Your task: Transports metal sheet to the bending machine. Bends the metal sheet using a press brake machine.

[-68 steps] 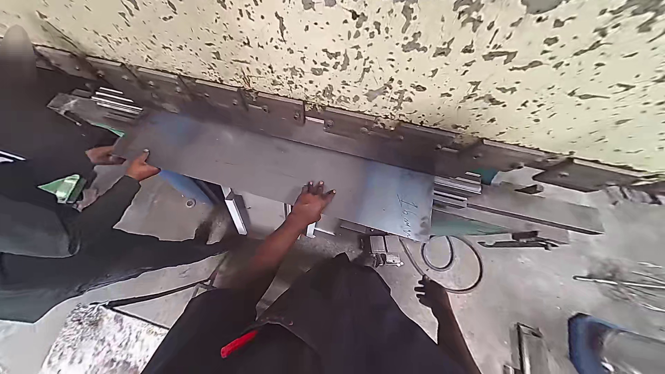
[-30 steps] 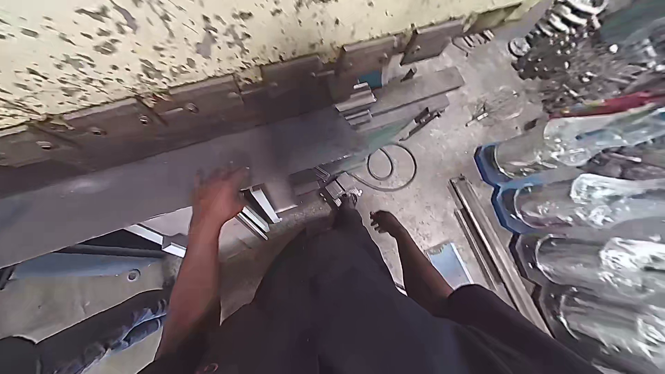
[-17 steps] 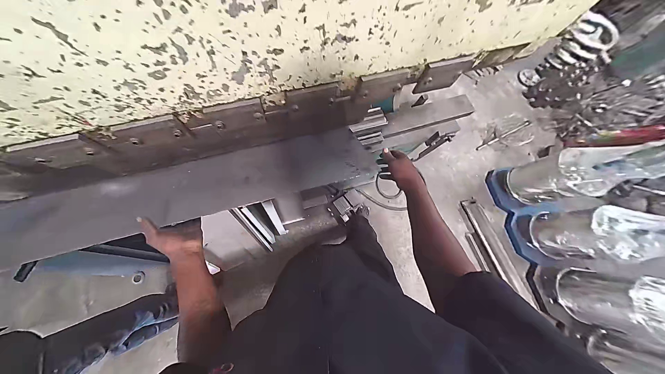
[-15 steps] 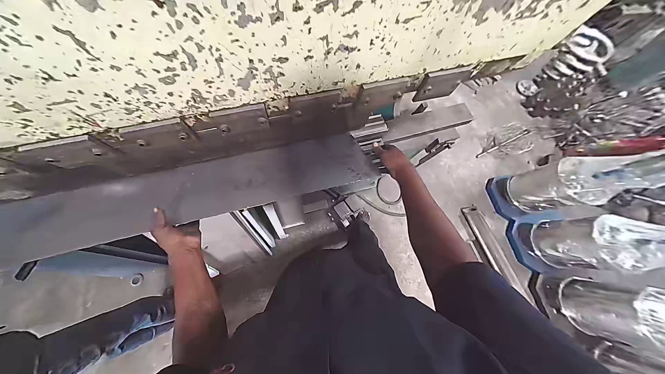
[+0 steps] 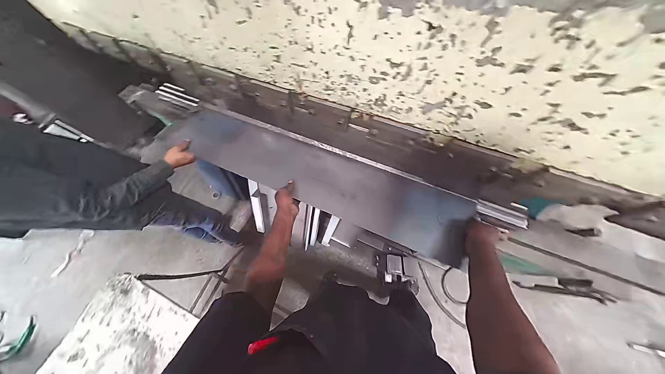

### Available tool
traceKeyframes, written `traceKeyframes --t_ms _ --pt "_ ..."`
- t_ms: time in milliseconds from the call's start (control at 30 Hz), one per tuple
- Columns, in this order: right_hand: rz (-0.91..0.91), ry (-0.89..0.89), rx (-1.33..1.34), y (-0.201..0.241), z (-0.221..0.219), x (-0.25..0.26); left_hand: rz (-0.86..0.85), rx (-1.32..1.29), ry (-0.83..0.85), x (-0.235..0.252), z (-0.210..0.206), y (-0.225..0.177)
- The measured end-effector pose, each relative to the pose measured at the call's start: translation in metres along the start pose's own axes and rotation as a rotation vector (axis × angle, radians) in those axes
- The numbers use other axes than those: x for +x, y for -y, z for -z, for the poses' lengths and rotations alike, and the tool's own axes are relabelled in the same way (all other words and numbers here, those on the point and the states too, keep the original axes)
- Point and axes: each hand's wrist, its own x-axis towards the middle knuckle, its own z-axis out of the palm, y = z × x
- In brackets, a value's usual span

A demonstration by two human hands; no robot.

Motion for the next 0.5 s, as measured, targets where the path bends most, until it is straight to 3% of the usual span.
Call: traceKeyframes --t_ms 200,400,500 --pt "-0.089 -0.058 0.059 -0.027 0.004 -0.011 0.016 -0.048 -0.025 -0.027 0.006 0.002" --pt "0.097 0.036 -0.1 -0.037 0.017 0.011 0.022 -0.011 -0.065 -0.034 -0.003 -0.003" --pt "0.126 0.108 -0.122 -0.048 0.037 0.011 0.0 0.05 -0.085 -0.059 -0.009 -0.016"
